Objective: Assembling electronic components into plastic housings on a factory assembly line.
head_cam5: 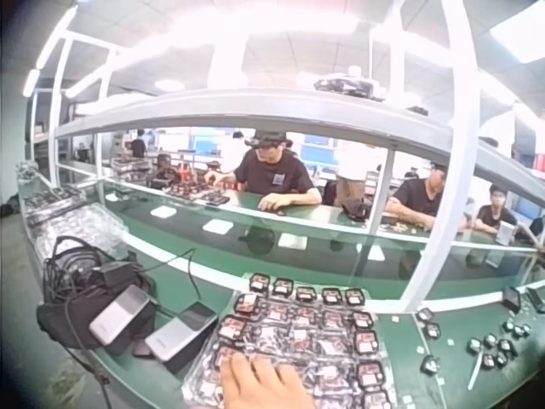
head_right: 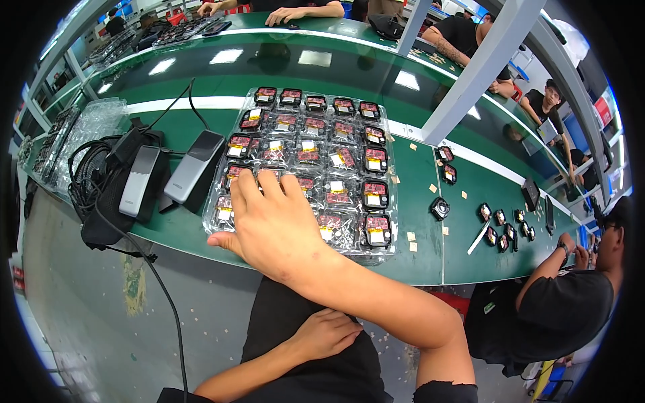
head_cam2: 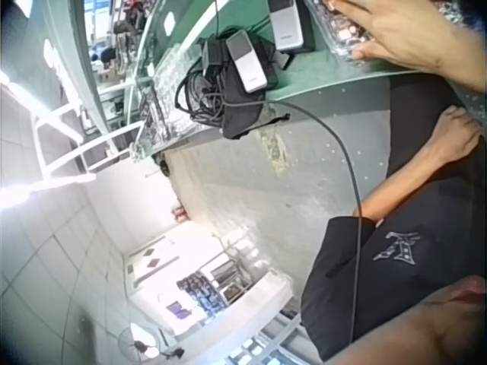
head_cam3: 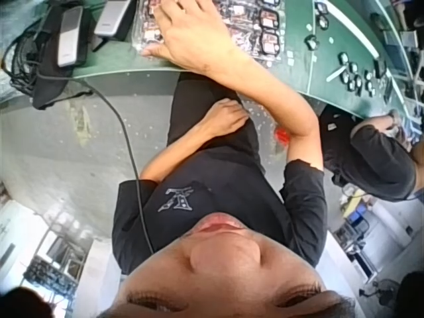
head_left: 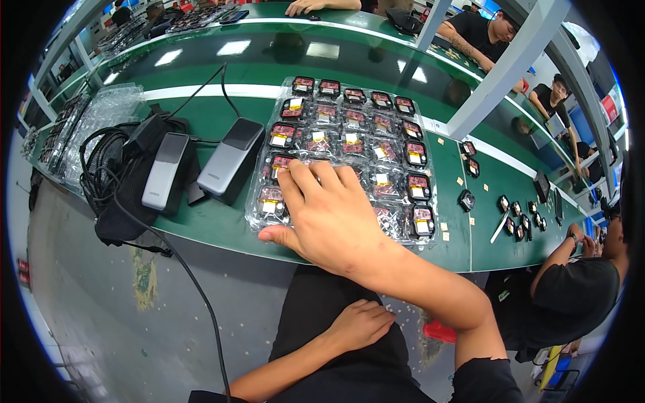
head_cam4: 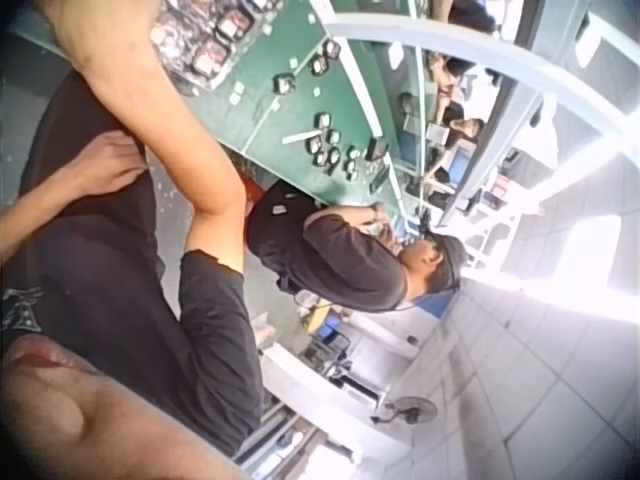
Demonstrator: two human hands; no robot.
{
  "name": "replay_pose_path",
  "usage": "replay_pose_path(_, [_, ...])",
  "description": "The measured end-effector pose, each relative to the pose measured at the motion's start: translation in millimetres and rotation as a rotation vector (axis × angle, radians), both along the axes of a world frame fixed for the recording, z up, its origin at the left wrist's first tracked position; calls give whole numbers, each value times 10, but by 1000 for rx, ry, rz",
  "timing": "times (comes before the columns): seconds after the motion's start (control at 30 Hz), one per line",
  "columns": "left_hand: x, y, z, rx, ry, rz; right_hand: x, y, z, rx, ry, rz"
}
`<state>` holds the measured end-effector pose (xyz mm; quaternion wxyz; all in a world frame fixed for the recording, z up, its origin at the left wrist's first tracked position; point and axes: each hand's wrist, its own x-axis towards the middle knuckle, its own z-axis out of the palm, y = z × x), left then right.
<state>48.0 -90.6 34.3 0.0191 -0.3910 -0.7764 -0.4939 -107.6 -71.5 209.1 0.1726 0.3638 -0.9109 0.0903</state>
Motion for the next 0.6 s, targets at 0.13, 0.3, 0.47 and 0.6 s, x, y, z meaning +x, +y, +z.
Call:
replay_pose_path(0.13, [2,-1,-12,-11,8,10,-9,-27,-64,-55,47,-12])
replay_pose_path(0.3, [-15,9,-24,-12,1,-4,-41,-35,-48,-63,35,-32])
replay_pose_path(0.47, [-25,-20,35,-93,-83,-34,-68,-12,4,-128,-10,-4])
replay_pose_path(0.6, [-31,-20,48,-110,-48,-39,-209,5,191,-169,-75,-46])
